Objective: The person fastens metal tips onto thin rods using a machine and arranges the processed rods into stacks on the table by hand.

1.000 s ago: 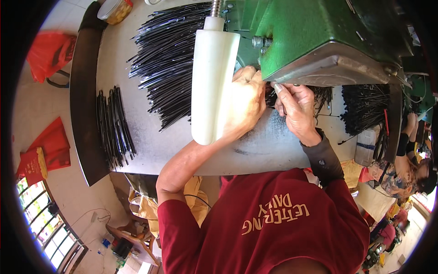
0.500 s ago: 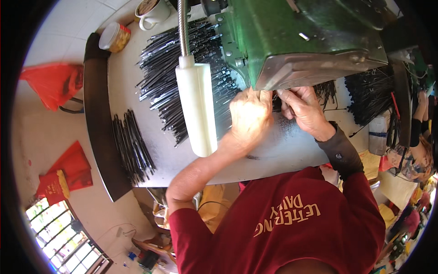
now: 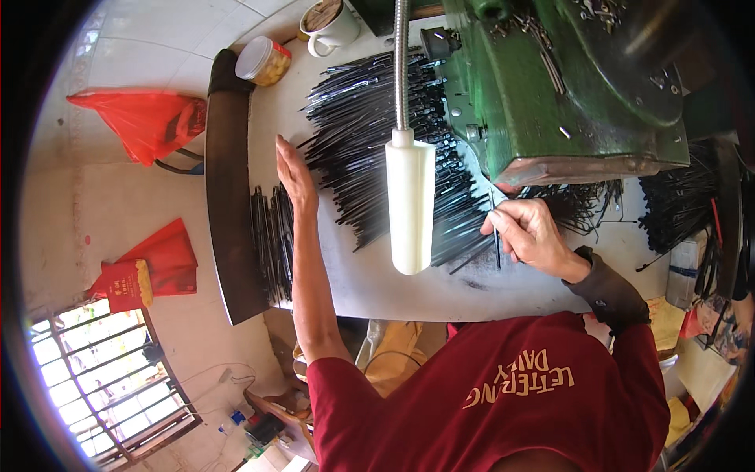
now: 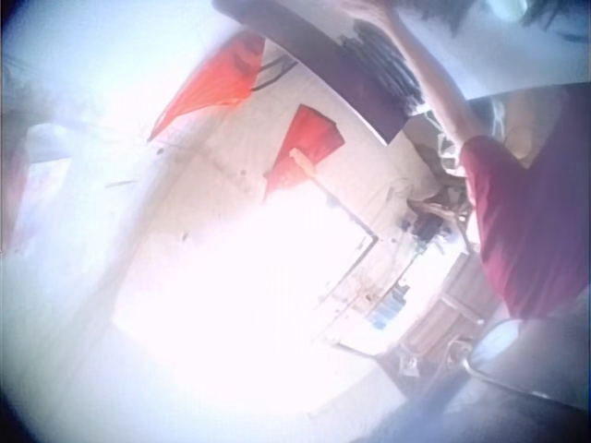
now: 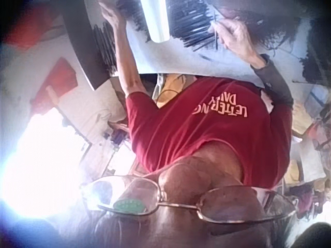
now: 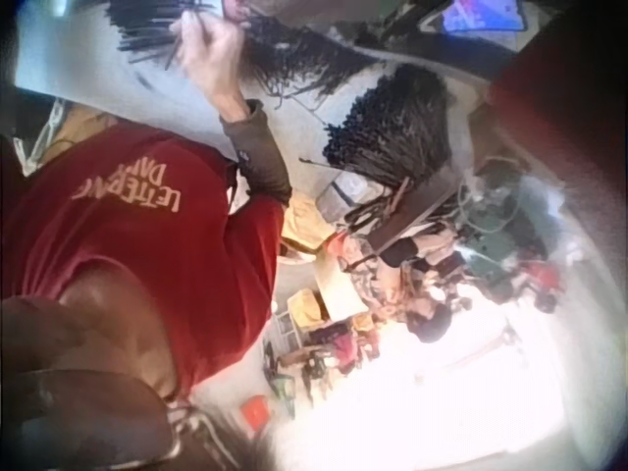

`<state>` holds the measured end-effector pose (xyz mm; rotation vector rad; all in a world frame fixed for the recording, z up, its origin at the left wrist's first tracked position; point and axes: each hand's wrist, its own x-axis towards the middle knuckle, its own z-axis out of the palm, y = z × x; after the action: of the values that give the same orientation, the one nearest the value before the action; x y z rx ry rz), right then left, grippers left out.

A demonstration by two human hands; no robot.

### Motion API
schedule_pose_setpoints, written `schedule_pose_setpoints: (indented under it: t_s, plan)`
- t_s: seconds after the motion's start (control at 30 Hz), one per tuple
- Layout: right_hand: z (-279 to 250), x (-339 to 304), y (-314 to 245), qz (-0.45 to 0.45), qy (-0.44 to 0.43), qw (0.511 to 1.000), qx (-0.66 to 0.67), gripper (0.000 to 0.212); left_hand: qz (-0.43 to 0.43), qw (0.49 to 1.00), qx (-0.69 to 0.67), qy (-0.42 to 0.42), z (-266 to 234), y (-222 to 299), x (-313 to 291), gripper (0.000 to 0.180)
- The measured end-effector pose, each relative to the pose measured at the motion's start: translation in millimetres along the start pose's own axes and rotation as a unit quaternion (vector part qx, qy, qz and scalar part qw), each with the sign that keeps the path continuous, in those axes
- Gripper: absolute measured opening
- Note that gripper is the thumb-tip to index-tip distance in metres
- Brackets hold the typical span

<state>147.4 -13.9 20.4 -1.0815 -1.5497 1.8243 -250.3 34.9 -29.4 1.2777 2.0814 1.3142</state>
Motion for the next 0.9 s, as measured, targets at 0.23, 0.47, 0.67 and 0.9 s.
schedule_pose_setpoints:
  t_s: [0.23,0.47,0.67,0.9]
  plan:
    - [2,2,4,0.023,-0.013,1.0,-0.004,0.03,0.0,0.979,-0.161,-0.124,32,24,-28,0.066]
    - [14,-11,-5,-0.015,-0.011,1.0,-0.018,0.027,0.253,0.945,0.207,0.009,62,64,-35,0.053]
    - [31,-16,3,-0.042,-0.028,0.998,-0.03,0.021,0.465,0.826,0.309,-0.077,89,105,-37,0.045]
    - [29,-9,18,-0.118,-0.026,0.985,-0.126,0.017,0.486,0.83,0.269,-0.051,80,101,-62,0.027]
